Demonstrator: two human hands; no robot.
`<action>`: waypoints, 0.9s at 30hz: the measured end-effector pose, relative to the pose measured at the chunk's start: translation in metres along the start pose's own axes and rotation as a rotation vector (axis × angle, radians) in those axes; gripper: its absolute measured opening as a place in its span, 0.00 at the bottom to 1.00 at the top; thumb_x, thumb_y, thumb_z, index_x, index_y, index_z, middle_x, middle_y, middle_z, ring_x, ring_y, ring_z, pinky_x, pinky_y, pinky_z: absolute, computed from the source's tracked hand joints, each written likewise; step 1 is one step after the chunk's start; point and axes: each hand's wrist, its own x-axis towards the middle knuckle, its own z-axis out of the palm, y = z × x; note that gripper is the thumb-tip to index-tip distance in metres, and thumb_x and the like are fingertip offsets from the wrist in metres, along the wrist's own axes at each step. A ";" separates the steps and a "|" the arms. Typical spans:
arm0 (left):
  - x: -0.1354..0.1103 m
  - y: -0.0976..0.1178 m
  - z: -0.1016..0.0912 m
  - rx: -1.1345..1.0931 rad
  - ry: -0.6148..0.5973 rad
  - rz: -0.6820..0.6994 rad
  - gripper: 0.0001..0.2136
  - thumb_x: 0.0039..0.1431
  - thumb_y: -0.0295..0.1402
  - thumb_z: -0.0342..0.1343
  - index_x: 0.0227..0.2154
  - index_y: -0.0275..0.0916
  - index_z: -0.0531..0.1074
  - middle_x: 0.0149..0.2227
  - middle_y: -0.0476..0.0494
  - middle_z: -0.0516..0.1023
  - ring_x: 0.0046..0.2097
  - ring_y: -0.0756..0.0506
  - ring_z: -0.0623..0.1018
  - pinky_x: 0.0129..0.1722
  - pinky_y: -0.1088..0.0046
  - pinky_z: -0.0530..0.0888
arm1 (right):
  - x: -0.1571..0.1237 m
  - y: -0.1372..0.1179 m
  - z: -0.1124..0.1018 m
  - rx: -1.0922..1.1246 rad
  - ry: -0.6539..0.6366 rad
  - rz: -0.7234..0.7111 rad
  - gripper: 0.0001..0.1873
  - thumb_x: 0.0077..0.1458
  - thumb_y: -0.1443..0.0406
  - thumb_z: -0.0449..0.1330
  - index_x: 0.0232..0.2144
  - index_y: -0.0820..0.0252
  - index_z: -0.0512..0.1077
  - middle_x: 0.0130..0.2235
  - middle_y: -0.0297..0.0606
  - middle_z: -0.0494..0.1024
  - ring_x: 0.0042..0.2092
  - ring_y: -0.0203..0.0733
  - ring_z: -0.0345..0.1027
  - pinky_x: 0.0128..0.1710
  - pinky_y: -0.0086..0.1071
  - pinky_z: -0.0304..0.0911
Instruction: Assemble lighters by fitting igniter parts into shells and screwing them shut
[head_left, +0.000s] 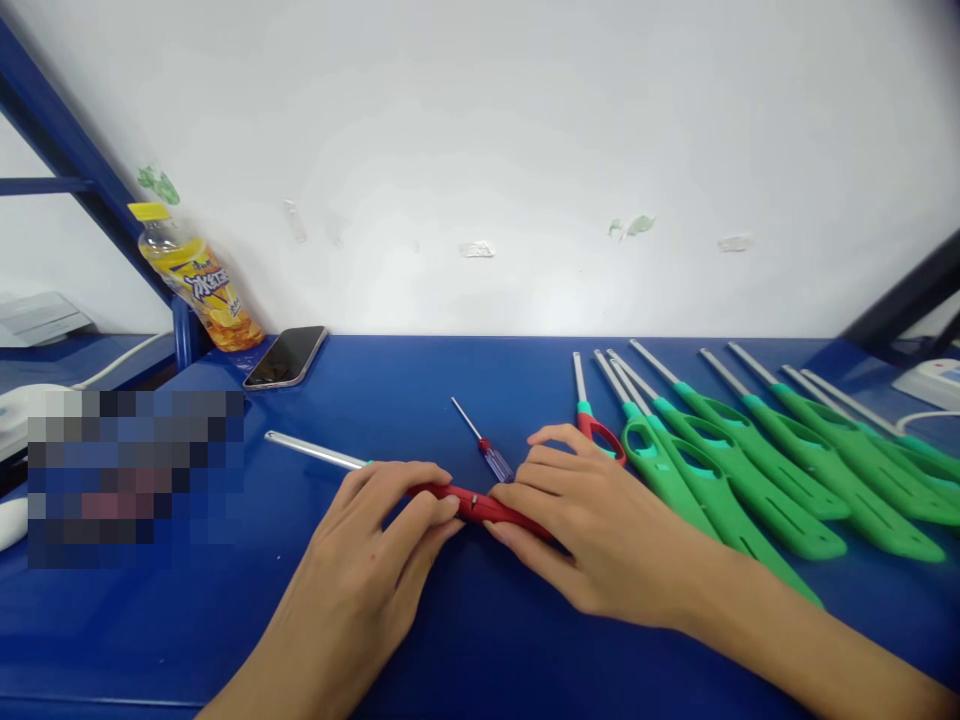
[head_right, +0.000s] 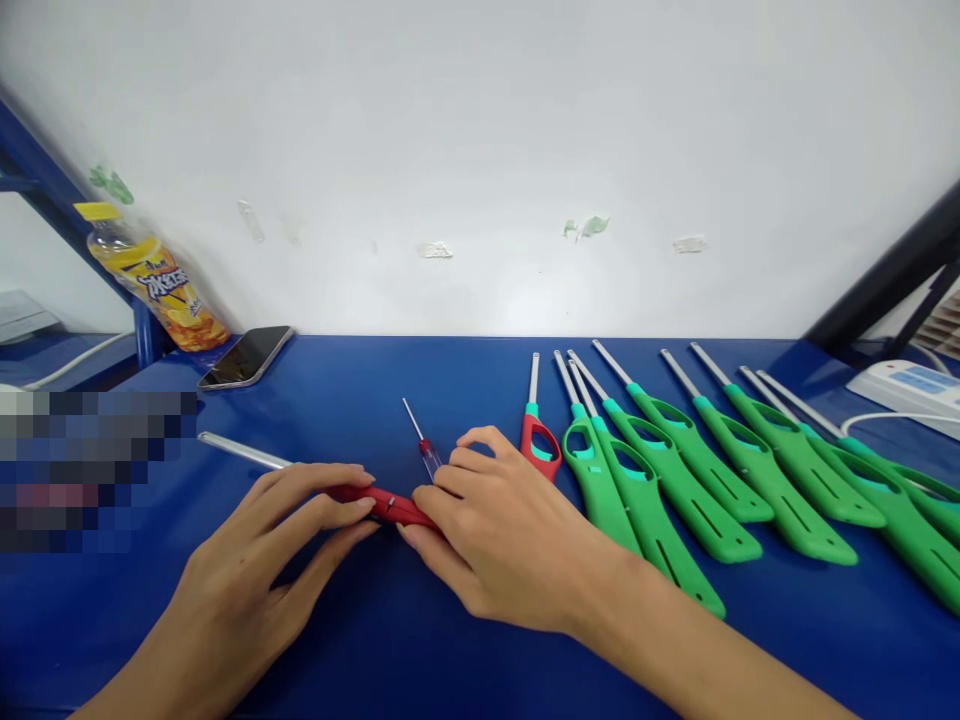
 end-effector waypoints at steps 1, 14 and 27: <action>0.000 -0.001 0.000 0.001 -0.002 0.004 0.06 0.74 0.23 0.55 0.44 0.40 0.75 0.50 0.44 0.78 0.50 0.46 0.77 0.54 0.69 0.74 | 0.000 0.000 0.000 -0.001 0.001 -0.005 0.18 0.75 0.64 0.54 0.36 0.65 0.80 0.30 0.35 0.77 0.33 0.42 0.67 0.53 0.45 0.60; -0.002 -0.001 -0.001 0.019 -0.041 0.008 0.08 0.76 0.22 0.52 0.43 0.39 0.73 0.50 0.45 0.76 0.49 0.47 0.75 0.53 0.71 0.72 | -0.001 0.001 0.002 -0.025 0.034 -0.053 0.17 0.74 0.64 0.55 0.35 0.65 0.80 0.30 0.35 0.78 0.33 0.42 0.67 0.54 0.43 0.59; -0.010 -0.005 -0.001 0.008 -0.091 -0.021 0.08 0.75 0.22 0.53 0.47 0.42 0.72 0.54 0.45 0.73 0.52 0.46 0.73 0.55 0.70 0.71 | 0.000 0.001 0.003 -0.054 0.033 -0.066 0.19 0.75 0.64 0.54 0.35 0.64 0.79 0.30 0.35 0.77 0.33 0.42 0.66 0.53 0.42 0.59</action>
